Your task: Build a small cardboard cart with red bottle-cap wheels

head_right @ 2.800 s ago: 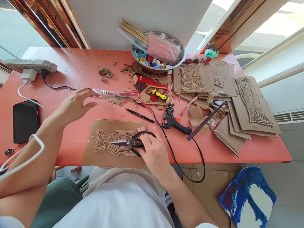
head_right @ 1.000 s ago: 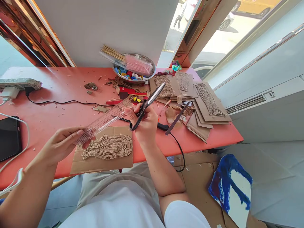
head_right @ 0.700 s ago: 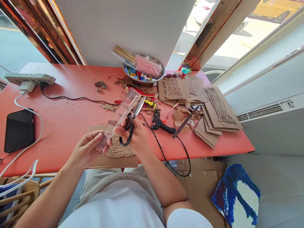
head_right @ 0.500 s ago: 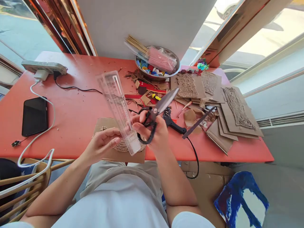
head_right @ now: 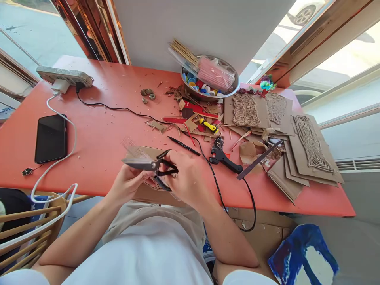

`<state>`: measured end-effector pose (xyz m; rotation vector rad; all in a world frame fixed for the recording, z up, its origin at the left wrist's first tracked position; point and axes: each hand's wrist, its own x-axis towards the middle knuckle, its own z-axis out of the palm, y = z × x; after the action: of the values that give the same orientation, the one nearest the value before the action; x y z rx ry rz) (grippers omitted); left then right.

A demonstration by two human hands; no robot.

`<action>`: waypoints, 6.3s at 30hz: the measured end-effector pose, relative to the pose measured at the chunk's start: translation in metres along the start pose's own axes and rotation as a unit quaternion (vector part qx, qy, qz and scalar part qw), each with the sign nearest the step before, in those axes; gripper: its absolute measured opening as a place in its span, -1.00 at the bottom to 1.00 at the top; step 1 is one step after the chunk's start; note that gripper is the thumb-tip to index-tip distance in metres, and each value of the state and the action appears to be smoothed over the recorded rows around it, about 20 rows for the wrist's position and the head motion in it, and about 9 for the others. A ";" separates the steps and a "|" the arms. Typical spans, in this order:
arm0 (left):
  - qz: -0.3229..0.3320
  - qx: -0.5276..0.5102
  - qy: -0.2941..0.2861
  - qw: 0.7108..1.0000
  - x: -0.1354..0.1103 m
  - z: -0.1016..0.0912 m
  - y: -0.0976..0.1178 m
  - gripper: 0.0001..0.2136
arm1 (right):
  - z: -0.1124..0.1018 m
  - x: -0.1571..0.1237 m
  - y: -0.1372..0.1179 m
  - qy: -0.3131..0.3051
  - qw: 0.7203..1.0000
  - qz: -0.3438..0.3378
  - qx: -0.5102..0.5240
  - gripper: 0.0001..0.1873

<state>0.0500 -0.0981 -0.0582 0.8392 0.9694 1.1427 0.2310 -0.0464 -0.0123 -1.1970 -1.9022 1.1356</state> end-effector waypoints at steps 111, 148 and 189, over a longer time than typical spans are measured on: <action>0.181 0.736 0.028 0.652 -0.036 -0.024 -0.022 -0.36 | -0.008 -0.059 0.065 0.135 0.922 -0.098 -0.350 -0.84; 0.218 0.813 0.063 0.536 -0.030 -0.005 -0.019 -0.38 | -0.039 -0.098 0.062 0.156 0.894 -0.001 -0.419 -0.79; 0.128 0.778 0.066 0.611 -0.031 0.001 -0.028 -0.33 | 0.026 0.007 0.032 0.075 0.983 0.045 0.159 -0.37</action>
<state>0.0565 -0.1341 -0.0775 2.3461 2.0151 0.2594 0.2188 -0.0419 -0.0526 -1.1612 -1.5017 1.3014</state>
